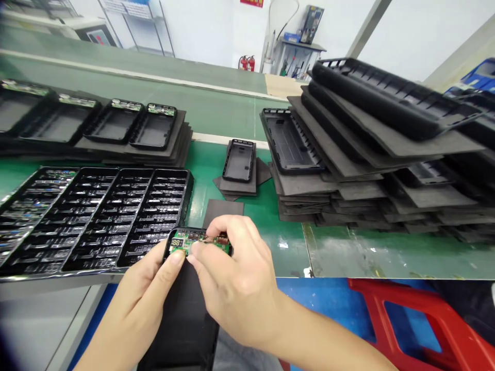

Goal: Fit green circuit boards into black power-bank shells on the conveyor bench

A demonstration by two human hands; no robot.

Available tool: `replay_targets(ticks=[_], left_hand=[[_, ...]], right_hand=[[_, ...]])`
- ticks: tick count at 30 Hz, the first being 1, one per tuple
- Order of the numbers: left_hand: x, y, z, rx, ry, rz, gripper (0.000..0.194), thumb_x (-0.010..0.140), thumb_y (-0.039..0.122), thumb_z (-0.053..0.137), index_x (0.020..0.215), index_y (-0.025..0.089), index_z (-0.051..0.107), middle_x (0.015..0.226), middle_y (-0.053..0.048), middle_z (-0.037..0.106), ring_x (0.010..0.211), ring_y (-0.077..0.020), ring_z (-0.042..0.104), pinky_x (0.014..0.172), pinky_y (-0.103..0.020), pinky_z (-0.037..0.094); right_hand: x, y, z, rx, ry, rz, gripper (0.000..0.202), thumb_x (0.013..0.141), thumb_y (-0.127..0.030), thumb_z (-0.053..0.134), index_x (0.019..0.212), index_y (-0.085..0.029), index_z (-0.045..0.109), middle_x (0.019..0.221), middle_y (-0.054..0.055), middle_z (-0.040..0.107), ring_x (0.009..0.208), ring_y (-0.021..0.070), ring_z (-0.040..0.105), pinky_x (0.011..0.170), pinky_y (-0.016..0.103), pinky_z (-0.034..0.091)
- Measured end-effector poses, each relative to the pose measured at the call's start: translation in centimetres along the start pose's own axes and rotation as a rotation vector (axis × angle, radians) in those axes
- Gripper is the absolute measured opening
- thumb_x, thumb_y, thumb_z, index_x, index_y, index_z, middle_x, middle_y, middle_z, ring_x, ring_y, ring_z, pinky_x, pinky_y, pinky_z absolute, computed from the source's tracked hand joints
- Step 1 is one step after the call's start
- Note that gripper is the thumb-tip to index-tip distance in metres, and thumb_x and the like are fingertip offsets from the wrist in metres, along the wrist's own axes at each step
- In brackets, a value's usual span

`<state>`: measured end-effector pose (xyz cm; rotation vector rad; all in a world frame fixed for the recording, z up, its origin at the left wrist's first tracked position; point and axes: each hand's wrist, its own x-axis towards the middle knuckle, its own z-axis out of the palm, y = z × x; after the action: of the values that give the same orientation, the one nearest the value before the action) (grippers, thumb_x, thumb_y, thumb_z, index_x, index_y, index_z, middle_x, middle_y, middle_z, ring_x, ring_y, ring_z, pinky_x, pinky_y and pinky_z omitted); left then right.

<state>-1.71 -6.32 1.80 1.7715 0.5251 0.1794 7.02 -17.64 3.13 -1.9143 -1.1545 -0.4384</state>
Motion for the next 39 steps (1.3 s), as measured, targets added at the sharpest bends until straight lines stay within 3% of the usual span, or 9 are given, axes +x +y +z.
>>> replay_targets(ticks=[8,13,18,21,24,28,32,39], left_hand=[[0.3,-0.1,0.2,-0.004,0.039,0.054,0.020,0.089,0.037,0.044,0.096,0.026,0.059,0.088,0.006,0.065,0.077,-0.0091,0.058,0.069,-0.014,0.045],[0.5,-0.1,0.2,-0.016,0.035,0.055,0.023,0.088,0.038,0.045,0.100,0.026,0.060,0.092,0.003,0.067,0.081,-0.0115,0.059,0.071,-0.017,0.047],[0.7,-0.8,0.0,-0.096,0.034,-0.033,0.034,0.085,0.046,0.046,0.110,0.026,0.058,0.108,-0.001,0.065,0.095,-0.0177,0.059,0.080,-0.024,0.049],[0.6,-1.1,0.1,-0.095,0.055,-0.048,0.037,0.083,0.048,0.047,0.111,0.025,0.059,0.109,-0.002,0.064,0.097,-0.0204,0.059,0.079,-0.027,0.051],[0.3,-1.1,0.3,-0.023,0.097,-0.024,0.038,0.084,0.048,0.045,0.110,0.024,0.059,0.104,-0.002,0.066,0.093,-0.0192,0.060,0.075,-0.026,0.051],[-0.2,-1.2,0.5,0.071,0.182,0.026,0.037,0.085,0.049,0.043,0.107,0.024,0.060,0.096,0.000,0.068,0.085,-0.0170,0.061,0.070,-0.022,0.050],[-0.5,-1.8,0.7,0.117,0.232,0.059,0.036,0.085,0.047,0.044,0.108,0.025,0.061,0.093,0.001,0.069,0.081,-0.0164,0.062,0.064,-0.021,0.049],[-0.5,-2.1,0.7,0.087,0.259,0.006,0.041,0.084,0.051,0.044,0.110,0.024,0.060,0.100,-0.001,0.068,0.089,-0.0191,0.060,0.070,-0.025,0.049]], right_hand=[[-0.3,0.3,0.5,0.029,0.009,-0.022,0.008,0.079,-0.008,0.060,0.075,-0.013,0.066,0.083,0.008,0.054,0.074,0.0148,0.053,0.060,0.028,0.051],[-0.5,0.9,0.4,0.189,-0.021,0.053,0.012,0.077,-0.009,0.062,0.088,-0.012,0.066,0.092,0.008,0.054,0.085,0.0151,0.055,0.074,0.028,0.050],[-1.3,0.9,0.8,0.497,0.063,0.509,0.031,0.075,-0.015,0.064,0.104,-0.018,0.056,0.094,0.004,0.059,0.087,0.0141,0.056,0.075,0.026,0.048],[-1.6,0.5,1.3,0.776,0.036,0.798,0.014,0.076,-0.021,0.063,0.089,-0.018,0.059,0.077,0.000,0.061,0.072,0.0122,0.056,0.067,0.025,0.047],[-1.5,-0.1,1.7,0.985,0.108,0.933,0.008,0.075,-0.023,0.064,0.079,-0.017,0.060,0.071,-0.001,0.061,0.066,0.0110,0.054,0.064,0.024,0.045],[-1.4,-0.5,2.3,1.077,0.216,0.962,0.010,0.072,-0.022,0.066,0.075,-0.016,0.058,0.066,-0.003,0.057,0.063,0.0098,0.050,0.062,0.023,0.042],[-1.5,-0.6,2.7,1.104,0.224,0.972,0.010,0.071,-0.021,0.066,0.073,-0.016,0.058,0.064,-0.003,0.055,0.062,0.0095,0.049,0.061,0.022,0.040],[-1.4,-0.7,3.2,1.151,0.230,0.987,0.008,0.070,-0.019,0.067,0.071,-0.016,0.060,0.066,-0.003,0.058,0.063,0.0095,0.049,0.062,0.022,0.040]])
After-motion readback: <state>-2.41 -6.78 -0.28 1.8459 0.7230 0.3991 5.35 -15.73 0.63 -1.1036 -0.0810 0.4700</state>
